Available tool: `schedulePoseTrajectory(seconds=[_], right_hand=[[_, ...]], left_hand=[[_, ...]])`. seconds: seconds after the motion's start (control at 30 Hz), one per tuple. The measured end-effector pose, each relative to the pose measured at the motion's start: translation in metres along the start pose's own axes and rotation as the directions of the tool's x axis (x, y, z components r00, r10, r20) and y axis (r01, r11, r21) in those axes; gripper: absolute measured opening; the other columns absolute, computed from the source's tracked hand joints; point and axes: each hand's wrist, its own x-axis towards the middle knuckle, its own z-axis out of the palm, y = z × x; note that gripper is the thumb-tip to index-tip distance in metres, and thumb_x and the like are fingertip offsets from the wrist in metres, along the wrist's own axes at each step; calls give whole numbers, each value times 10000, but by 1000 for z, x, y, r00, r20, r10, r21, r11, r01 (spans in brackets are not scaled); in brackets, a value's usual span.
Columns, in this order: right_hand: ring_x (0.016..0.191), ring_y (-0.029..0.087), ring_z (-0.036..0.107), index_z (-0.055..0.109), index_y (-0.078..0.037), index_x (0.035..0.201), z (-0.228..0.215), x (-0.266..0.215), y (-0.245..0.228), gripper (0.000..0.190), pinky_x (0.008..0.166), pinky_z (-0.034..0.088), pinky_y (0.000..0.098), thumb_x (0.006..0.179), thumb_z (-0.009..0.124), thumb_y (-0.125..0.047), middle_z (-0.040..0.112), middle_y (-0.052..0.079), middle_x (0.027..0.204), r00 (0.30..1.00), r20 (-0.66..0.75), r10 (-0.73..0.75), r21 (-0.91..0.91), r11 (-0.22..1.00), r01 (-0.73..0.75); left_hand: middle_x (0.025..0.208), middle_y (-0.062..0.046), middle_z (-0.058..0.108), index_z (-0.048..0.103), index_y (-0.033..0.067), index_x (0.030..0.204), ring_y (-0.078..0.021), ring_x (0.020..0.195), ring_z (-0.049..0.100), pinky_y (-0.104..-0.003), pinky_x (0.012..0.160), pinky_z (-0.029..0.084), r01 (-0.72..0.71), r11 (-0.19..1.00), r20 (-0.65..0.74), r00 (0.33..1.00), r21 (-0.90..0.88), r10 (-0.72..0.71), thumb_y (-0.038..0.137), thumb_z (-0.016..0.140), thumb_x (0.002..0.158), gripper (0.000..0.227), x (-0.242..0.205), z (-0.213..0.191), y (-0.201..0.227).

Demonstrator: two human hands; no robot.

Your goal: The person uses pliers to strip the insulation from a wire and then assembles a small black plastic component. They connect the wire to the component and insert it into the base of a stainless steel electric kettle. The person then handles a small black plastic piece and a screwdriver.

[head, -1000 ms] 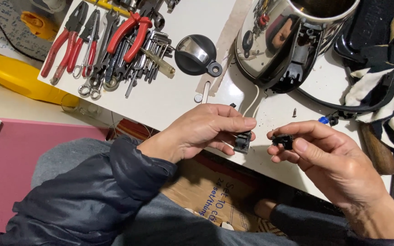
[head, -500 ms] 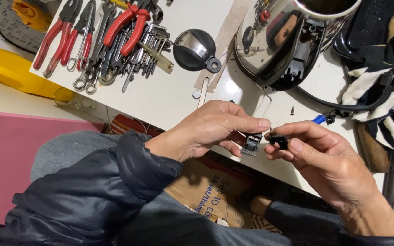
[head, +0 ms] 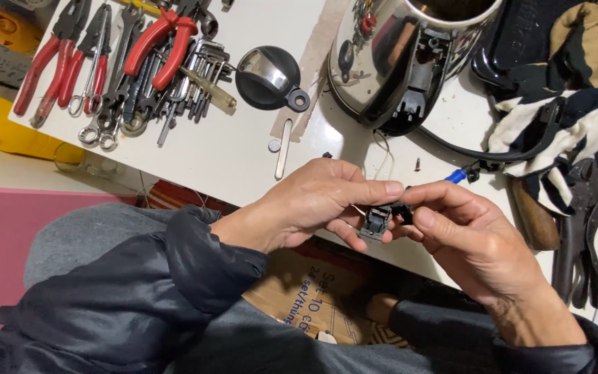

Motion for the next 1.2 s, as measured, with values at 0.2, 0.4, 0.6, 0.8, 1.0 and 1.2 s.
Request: schedulePoseTrajectory(seconds=[0.2, 0.4, 0.6, 0.8, 1.0, 1.2], right_hand=[[901, 331, 708, 696, 70, 1122, -12, -1, 5, 261, 903, 544, 392, 871, 657, 8, 727, 228, 965, 995, -83, 50, -6, 999, -50], [931, 350, 697, 683, 55, 1116, -15, -2, 5, 263, 937, 539, 462, 895, 667, -86, 728, 224, 1121, 999, -39, 9, 54, 998, -7], [829, 363, 677, 648, 61, 1206, -14, -2, 0, 329, 875, 534, 468, 949, 618, -141, 702, 234, 1001, 999, -23, 32, 104, 994, -29], [854, 374, 680, 636, 58, 1199, -19, -1, 2, 293, 867, 536, 447, 977, 582, -125, 696, 263, 968, 995, -68, 70, 170, 984, -57], [835, 394, 698, 637, 47, 1181, -22, 2, 5, 269, 843, 541, 445, 955, 604, -95, 698, 263, 929, 992, -97, 80, 223, 973, -56], [755, 380, 717, 628, 34, 1066, -23, 4, 7, 187, 762, 536, 413, 955, 619, -116, 705, 256, 822, 993, -105, 59, 180, 983, -39]], left_hand=[[960, -258, 763, 699, -100, 1031, -252, 788, 744, -295, 574, 603, 6, 998, 176, 984, -68, 6, 279, 686, 859, 417, -5, 3, 5], [906, -215, 740, 685, -87, 1062, -216, 797, 725, -322, 644, 611, 13, 996, 194, 981, -85, 4, 331, 674, 857, 466, -3, 6, 3], [884, -205, 732, 643, -79, 1033, -230, 790, 723, -337, 655, 610, 13, 991, 168, 986, -137, 10, 322, 680, 867, 435, -1, 10, 2], [858, -181, 729, 683, -89, 1044, -211, 771, 715, -313, 649, 611, -6, 988, 205, 978, -156, 38, 343, 664, 896, 457, 2, 10, 0], [836, -152, 720, 705, -71, 988, -193, 762, 704, -310, 671, 614, -28, 987, 250, 966, -155, 67, 356, 643, 939, 434, 6, 9, -3], [841, -170, 725, 704, -81, 978, -169, 701, 700, -267, 608, 619, -59, 977, 289, 950, -205, 119, 277, 629, 1011, 367, 13, 8, -10]])
